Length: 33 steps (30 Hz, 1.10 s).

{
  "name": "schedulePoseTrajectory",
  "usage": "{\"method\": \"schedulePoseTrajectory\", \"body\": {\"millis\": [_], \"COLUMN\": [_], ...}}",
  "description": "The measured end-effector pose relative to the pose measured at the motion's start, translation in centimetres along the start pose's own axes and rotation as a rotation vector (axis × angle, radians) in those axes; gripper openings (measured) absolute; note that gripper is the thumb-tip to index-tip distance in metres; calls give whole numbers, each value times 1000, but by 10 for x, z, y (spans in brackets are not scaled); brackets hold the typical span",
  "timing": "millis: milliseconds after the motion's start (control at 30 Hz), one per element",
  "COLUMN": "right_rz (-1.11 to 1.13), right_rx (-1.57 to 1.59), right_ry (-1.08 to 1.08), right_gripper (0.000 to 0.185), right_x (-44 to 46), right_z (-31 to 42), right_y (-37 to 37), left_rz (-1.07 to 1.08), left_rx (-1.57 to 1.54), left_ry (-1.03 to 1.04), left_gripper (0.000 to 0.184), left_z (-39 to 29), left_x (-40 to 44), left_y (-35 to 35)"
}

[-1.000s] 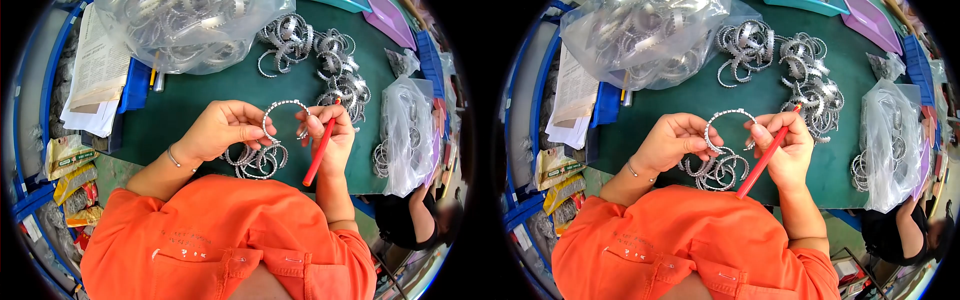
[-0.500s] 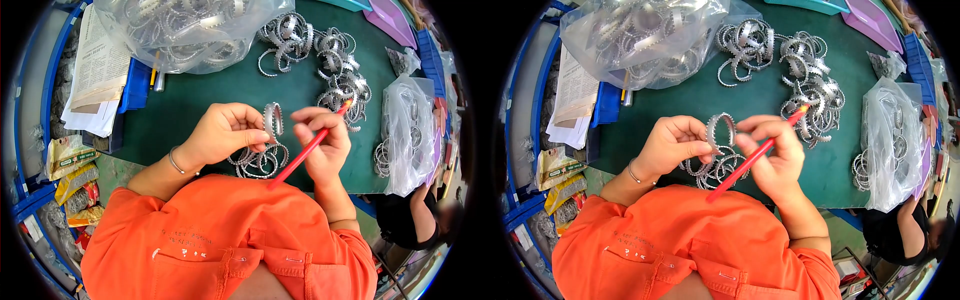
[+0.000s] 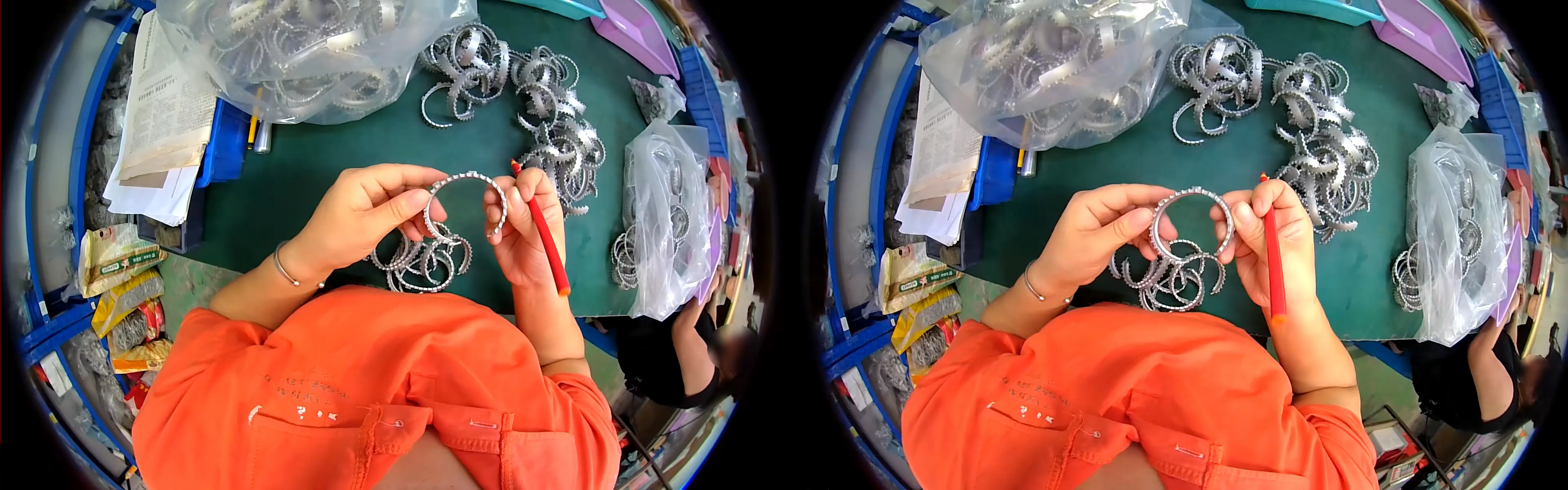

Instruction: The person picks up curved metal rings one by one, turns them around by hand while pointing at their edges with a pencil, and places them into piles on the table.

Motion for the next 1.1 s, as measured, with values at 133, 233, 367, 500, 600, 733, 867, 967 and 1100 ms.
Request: {"method": "schedulePoseTrajectory", "body": {"millis": [133, 233, 367, 500, 600, 733, 867, 967, 1100], "right_rz": [-64, -57, -56, -75, -68, -109, -104, -97, -63], "right_rx": [-67, -115, -149, -154, -184, -192, -214, -225, -281], "right_ry": [50, 64, 66, 96, 57, -15, -28, -34, -94], "right_gripper": [12, 12, 11, 13, 15, 16, 16, 17, 19], "right_x": [2, 2, 2, 1, 1, -1, -1, -2, -5], "right_z": [-3, -3, -3, -1, -3, 2, 2, 2, 3], "right_y": [-6, -5, -6, -3, -5, -5, -6, -6, -6], "left_rz": [-17, -42, -51, -36, -59, -50, -41, -29, -7], "left_rx": [-118, -126, -134, -143, -191, -198, -184, -184, -183], "left_ry": [-3, -29, -27, -26, -42, -54, -44, -23, 17], "left_gripper": [27, 27, 27, 27, 24, 27, 28, 27, 25], "left_z": [3, 1, 2, 3, 2, 4, 3, 3, 2], "left_x": [1, 0, -1, 0, 0, 0, -1, -2, -2], "left_y": [-3, -5, -6, -6, -5, -6, -5, -6, -6]}}
Point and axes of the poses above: each hand's wrist, its own x-axis towards the middle knuckle, its own y-axis out of the palm, z = x × y, the point moved 4 cm from there along x, towards the middle knuckle, and after that the axes turned 12 degrees about -x, right-handed, at the moved point
